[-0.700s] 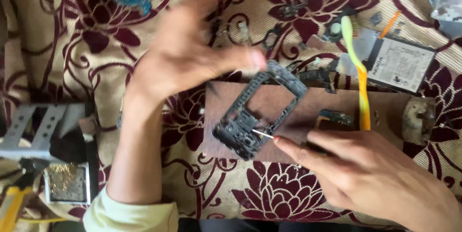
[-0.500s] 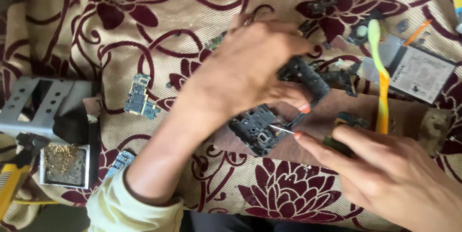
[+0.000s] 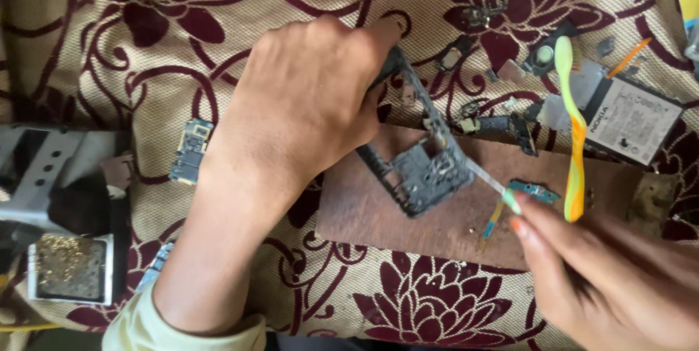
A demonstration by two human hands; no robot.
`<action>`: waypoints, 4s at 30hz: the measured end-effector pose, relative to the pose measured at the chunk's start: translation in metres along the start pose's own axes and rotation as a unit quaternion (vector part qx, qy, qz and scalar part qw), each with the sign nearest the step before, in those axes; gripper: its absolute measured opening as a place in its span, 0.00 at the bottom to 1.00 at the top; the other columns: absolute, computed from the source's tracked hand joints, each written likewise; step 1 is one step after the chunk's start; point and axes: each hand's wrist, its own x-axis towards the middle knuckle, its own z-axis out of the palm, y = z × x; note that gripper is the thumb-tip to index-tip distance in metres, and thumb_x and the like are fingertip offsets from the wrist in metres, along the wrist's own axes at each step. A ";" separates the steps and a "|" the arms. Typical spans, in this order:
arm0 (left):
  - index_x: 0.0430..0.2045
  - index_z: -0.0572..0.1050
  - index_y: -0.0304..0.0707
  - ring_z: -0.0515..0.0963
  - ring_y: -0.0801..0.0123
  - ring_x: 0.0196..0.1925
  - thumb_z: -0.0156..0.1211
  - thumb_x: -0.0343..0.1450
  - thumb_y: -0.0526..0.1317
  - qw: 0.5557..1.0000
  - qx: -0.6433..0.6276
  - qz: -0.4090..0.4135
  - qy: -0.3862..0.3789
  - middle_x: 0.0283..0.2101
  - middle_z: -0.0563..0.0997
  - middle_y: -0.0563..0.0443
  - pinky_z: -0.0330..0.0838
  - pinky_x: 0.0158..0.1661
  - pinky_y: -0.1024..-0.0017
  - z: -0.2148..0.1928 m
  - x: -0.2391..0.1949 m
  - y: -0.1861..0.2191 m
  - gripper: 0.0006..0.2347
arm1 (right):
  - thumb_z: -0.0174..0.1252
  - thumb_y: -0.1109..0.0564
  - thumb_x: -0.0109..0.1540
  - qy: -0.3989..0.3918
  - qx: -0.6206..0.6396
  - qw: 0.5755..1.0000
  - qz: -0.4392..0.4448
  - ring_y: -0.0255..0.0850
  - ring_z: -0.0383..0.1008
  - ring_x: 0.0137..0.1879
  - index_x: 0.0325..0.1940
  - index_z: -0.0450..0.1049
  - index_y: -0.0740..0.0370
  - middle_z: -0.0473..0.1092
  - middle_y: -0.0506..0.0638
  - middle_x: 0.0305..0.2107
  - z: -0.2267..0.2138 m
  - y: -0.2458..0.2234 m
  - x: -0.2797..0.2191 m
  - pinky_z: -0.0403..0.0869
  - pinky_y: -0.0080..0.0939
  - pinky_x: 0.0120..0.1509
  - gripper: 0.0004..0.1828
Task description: The person disassembles a mobile phone, removes the battery and internal components, and uses a screwdriver and toothbrush to clean the casing and circuit boards. The person then reassembles the phone and uses a soldering iron on the device.
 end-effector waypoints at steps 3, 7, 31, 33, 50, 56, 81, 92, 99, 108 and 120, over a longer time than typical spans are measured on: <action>0.35 0.75 0.38 0.82 0.59 0.35 0.67 0.70 0.42 0.992 -0.055 -0.028 -0.109 0.26 0.77 0.48 0.75 0.45 0.54 -0.006 0.002 0.007 0.09 | 0.65 0.66 0.62 0.106 -0.039 0.994 -0.012 0.37 0.80 0.33 0.50 0.78 0.70 0.78 0.58 0.32 0.010 0.000 -0.004 0.74 0.34 0.35 0.12; 0.37 0.74 0.39 0.80 0.64 0.34 0.58 0.74 0.34 0.967 -0.093 -0.081 -0.222 0.28 0.78 0.49 0.74 0.48 0.59 -0.019 0.003 0.009 0.02 | 0.65 0.65 0.58 0.139 -0.009 0.990 0.011 0.33 0.77 0.27 0.48 0.81 0.71 0.77 0.55 0.25 0.005 -0.023 0.019 0.71 0.33 0.30 0.14; 0.30 0.76 0.43 0.77 0.63 0.46 0.68 0.66 0.40 0.961 -0.273 0.035 -0.010 0.36 0.79 0.53 0.69 0.50 0.59 0.010 -0.003 -0.004 0.07 | 0.66 0.66 0.57 0.155 -0.018 0.987 -0.033 0.41 0.82 0.36 0.41 0.80 0.70 0.79 0.58 0.32 0.018 -0.032 0.015 0.77 0.36 0.39 0.08; 0.29 0.76 0.43 0.77 0.61 0.46 0.69 0.64 0.39 0.959 -0.281 0.042 0.008 0.36 0.79 0.51 0.69 0.49 0.59 0.009 -0.003 -0.004 0.08 | 0.66 0.67 0.57 0.156 -0.012 0.987 -0.027 0.39 0.82 0.33 0.40 0.80 0.71 0.79 0.58 0.30 0.018 -0.034 0.016 0.76 0.34 0.36 0.08; 0.27 0.74 0.42 0.76 0.57 0.47 0.64 0.67 0.37 0.963 -0.266 0.046 0.013 0.36 0.77 0.48 0.67 0.53 0.58 0.014 -0.003 -0.002 0.04 | 0.66 0.65 0.56 0.125 -0.006 0.992 0.017 0.36 0.82 0.33 0.42 0.81 0.67 0.79 0.54 0.32 0.011 -0.046 0.020 0.76 0.33 0.37 0.09; 0.28 0.74 0.41 0.76 0.58 0.47 0.65 0.65 0.38 0.957 -0.289 0.005 -0.040 0.37 0.77 0.49 0.69 0.50 0.59 0.007 0.001 -0.003 0.06 | 0.66 0.65 0.56 0.141 0.011 0.990 -0.001 0.35 0.83 0.36 0.43 0.81 0.65 0.80 0.52 0.33 0.010 -0.046 0.024 0.77 0.31 0.40 0.11; 0.32 0.73 0.37 0.73 0.57 0.51 0.64 0.66 0.36 0.978 -0.196 -0.002 -0.068 0.41 0.77 0.46 0.64 0.59 0.58 -0.005 0.003 0.007 0.07 | 0.63 0.65 0.61 0.124 0.019 0.992 0.009 0.35 0.83 0.35 0.48 0.80 0.63 0.80 0.55 0.33 0.021 -0.047 0.021 0.76 0.31 0.36 0.11; 0.31 0.74 0.39 0.76 0.60 0.54 0.72 0.57 0.35 0.969 -0.222 -0.020 -0.103 0.44 0.78 0.48 0.67 0.61 0.63 -0.003 0.002 0.001 0.14 | 0.62 0.67 0.63 0.231 -0.001 0.973 0.026 0.33 0.77 0.31 0.52 0.79 0.66 0.77 0.53 0.29 0.075 -0.049 -0.006 0.70 0.34 0.33 0.13; 0.29 0.73 0.37 0.76 0.59 0.49 0.67 0.61 0.31 0.967 -0.241 -0.028 -0.083 0.41 0.76 0.47 0.68 0.57 0.62 -0.007 -0.002 0.003 0.09 | 0.62 0.67 0.60 0.202 0.099 0.972 0.074 0.29 0.76 0.27 0.50 0.80 0.67 0.80 0.54 0.29 0.061 -0.049 0.003 0.66 0.27 0.26 0.13; 0.35 0.71 0.38 0.75 0.61 0.50 0.61 0.65 0.28 0.966 -0.226 -0.028 -0.121 0.44 0.75 0.47 0.68 0.58 0.62 -0.011 -0.003 0.007 0.09 | 0.62 0.65 0.56 0.035 0.039 0.997 0.051 0.31 0.81 0.27 0.49 0.80 0.64 0.80 0.53 0.30 0.004 -0.056 0.027 0.75 0.30 0.29 0.16; 0.42 0.72 0.37 0.74 0.55 0.57 0.62 0.65 0.28 0.968 -0.233 -0.019 -0.088 0.51 0.74 0.43 0.69 0.58 0.63 -0.001 0.000 0.008 0.13 | 0.67 0.54 0.58 -0.092 -0.077 0.985 0.123 0.37 0.66 0.12 0.41 0.86 0.55 0.82 0.52 0.26 -0.017 -0.059 0.049 0.67 0.38 0.16 0.09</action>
